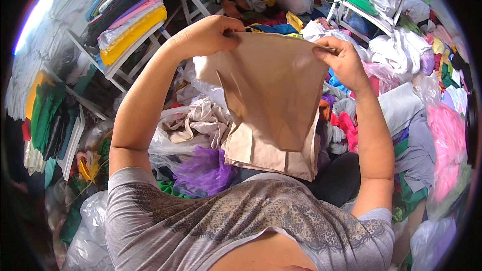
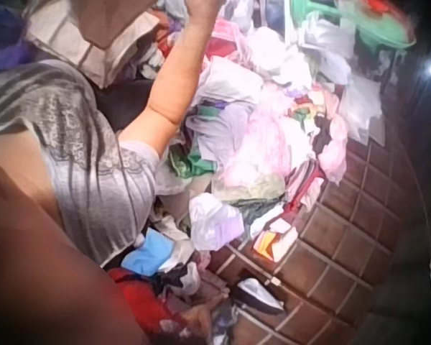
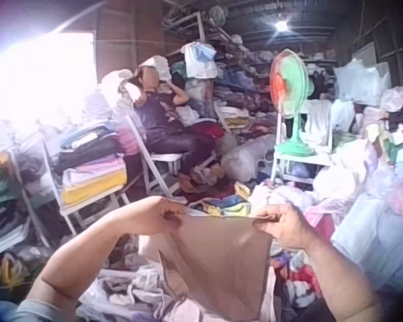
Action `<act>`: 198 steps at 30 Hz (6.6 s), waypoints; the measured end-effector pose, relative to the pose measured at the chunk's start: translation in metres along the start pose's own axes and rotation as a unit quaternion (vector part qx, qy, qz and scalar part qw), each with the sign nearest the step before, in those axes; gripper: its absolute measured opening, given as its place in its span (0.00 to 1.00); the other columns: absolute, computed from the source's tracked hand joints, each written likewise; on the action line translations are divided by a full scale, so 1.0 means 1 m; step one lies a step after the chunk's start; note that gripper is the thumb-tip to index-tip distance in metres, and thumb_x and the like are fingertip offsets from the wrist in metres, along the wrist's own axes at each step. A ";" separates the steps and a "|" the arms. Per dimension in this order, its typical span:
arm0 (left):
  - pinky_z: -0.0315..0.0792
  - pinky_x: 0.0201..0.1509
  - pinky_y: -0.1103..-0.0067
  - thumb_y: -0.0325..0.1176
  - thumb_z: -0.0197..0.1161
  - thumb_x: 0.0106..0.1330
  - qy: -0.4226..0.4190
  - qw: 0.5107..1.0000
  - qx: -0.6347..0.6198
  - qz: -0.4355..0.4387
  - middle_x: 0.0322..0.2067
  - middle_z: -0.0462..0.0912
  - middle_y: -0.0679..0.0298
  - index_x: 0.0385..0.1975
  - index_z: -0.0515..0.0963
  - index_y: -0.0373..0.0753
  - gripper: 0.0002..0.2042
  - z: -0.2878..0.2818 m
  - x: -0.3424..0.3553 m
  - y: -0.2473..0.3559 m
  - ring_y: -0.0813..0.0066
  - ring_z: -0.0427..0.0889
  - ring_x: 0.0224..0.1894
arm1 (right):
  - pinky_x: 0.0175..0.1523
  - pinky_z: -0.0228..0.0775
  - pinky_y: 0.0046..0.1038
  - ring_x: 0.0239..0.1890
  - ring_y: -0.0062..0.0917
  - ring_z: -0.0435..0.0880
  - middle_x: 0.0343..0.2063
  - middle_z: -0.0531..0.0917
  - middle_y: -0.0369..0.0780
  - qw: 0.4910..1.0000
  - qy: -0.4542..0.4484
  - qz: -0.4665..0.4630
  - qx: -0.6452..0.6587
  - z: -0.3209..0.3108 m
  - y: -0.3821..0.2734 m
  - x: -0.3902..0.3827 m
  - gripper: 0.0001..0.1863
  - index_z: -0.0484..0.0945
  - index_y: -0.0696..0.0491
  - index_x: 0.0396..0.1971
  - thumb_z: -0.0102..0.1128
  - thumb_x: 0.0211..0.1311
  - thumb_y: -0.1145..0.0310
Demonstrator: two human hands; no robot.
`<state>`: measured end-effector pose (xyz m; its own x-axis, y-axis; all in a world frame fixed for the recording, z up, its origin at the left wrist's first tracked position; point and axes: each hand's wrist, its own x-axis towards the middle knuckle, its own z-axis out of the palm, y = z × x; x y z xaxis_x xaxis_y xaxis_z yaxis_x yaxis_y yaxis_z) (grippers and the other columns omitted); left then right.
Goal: The person sits on the floor and folds a beige garment by hand, repeatedly unfolding and refolding it to align edges and creases. The folded item is placed on a growing stack beside them.
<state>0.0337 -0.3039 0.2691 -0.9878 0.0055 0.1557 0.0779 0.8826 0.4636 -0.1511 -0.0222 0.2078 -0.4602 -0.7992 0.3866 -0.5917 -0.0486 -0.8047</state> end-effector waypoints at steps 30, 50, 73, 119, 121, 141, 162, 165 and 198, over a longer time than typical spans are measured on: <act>0.74 0.48 0.69 0.24 0.68 0.52 -0.096 0.986 -0.130 -0.049 0.35 0.80 0.62 0.33 0.84 0.42 0.08 0.210 -0.172 -0.083 0.61 0.79 0.43 | 0.61 0.68 0.31 0.54 0.31 0.81 0.45 0.85 0.41 0.975 -0.038 0.220 0.018 0.055 0.127 -0.232 0.14 0.86 0.56 0.38 0.64 0.49 0.82; 0.78 0.57 0.62 0.21 0.57 0.69 0.442 0.852 -0.207 0.190 0.40 0.82 0.56 0.50 0.69 0.34 0.11 0.073 -0.114 -0.004 0.63 0.84 0.46 | 0.53 0.72 0.24 0.45 0.23 0.82 0.42 0.84 0.42 0.937 0.341 -0.075 0.010 0.001 0.020 -0.180 0.11 0.78 0.62 0.49 0.56 0.69 0.77; 0.73 0.53 0.64 0.35 0.70 0.58 0.159 0.986 0.043 0.000 0.48 0.78 0.52 0.55 0.76 0.44 0.23 0.249 -0.035 -0.109 0.52 0.77 0.49 | 0.47 0.75 0.30 0.38 0.29 0.85 0.40 0.86 0.44 0.934 0.218 0.275 -0.066 0.075 0.262 -0.124 0.25 0.73 0.57 0.57 0.66 0.63 0.62; 0.75 0.58 0.71 0.34 0.47 0.78 0.301 0.691 -0.645 0.125 0.58 0.77 0.47 0.43 0.70 0.36 0.08 0.047 -0.033 0.044 0.65 0.80 0.54 | 0.51 0.73 0.30 0.44 0.25 0.81 0.41 0.81 0.39 0.976 0.073 0.084 0.186 0.100 0.003 -0.031 0.31 0.69 0.52 0.61 0.70 0.57 0.72; 0.76 0.59 0.69 0.34 0.46 0.78 0.295 0.694 -0.644 0.133 0.56 0.78 0.47 0.43 0.69 0.36 0.09 0.048 -0.030 0.040 0.64 0.80 0.54 | 0.48 0.73 0.26 0.40 0.21 0.82 0.37 0.82 0.38 0.964 0.083 0.056 0.245 0.091 0.010 -0.037 0.25 0.73 0.52 0.57 0.67 0.58 0.75; 0.53 0.28 0.87 0.36 0.53 0.77 0.520 0.747 -0.407 0.083 0.27 0.66 0.77 0.36 0.72 0.41 0.07 0.041 -0.023 -0.028 0.90 0.57 0.26 | 0.54 0.68 0.20 0.43 0.17 0.80 0.42 0.85 0.37 0.967 0.156 0.040 0.199 0.001 0.025 -0.089 0.15 0.84 0.59 0.42 0.53 0.58 0.80; 0.51 0.75 0.66 0.34 0.68 0.63 -0.062 0.871 -0.423 0.239 0.71 0.61 0.58 0.72 0.58 0.40 0.37 0.092 0.039 0.065 0.62 0.57 0.74 | 0.64 0.71 0.29 0.55 0.29 0.82 0.55 0.81 0.46 0.889 -0.029 0.116 0.442 -0.009 -0.047 -0.090 0.35 0.72 0.63 0.61 0.59 0.46 0.80; 0.65 0.64 0.76 0.26 0.64 0.62 -0.190 0.825 -0.479 0.231 0.57 0.74 0.61 0.68 0.64 0.36 0.31 0.085 0.052 0.081 0.74 0.70 0.60 | 0.67 0.68 0.33 0.58 0.32 0.80 0.57 0.79 0.49 0.889 -0.021 0.131 0.439 -0.011 -0.067 -0.098 0.37 0.72 0.62 0.62 0.60 0.44 0.75; 0.70 0.49 0.78 0.31 0.69 0.63 -0.310 0.887 -0.323 0.115 0.37 0.83 0.68 0.39 0.80 0.38 0.09 0.073 0.037 0.082 0.78 0.78 0.43 | 0.63 0.69 0.32 0.54 0.33 0.83 0.49 0.84 0.50 0.929 -0.092 0.073 0.350 -0.024 -0.066 -0.091 0.26 0.79 0.60 0.51 0.60 0.47 0.74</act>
<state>-0.0068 -0.1972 0.2492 -0.8046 0.5845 -0.1048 0.1511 0.3722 0.9158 -0.0863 0.0683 0.2362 -0.3427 -0.9136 0.2190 0.0728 -0.2582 -0.9633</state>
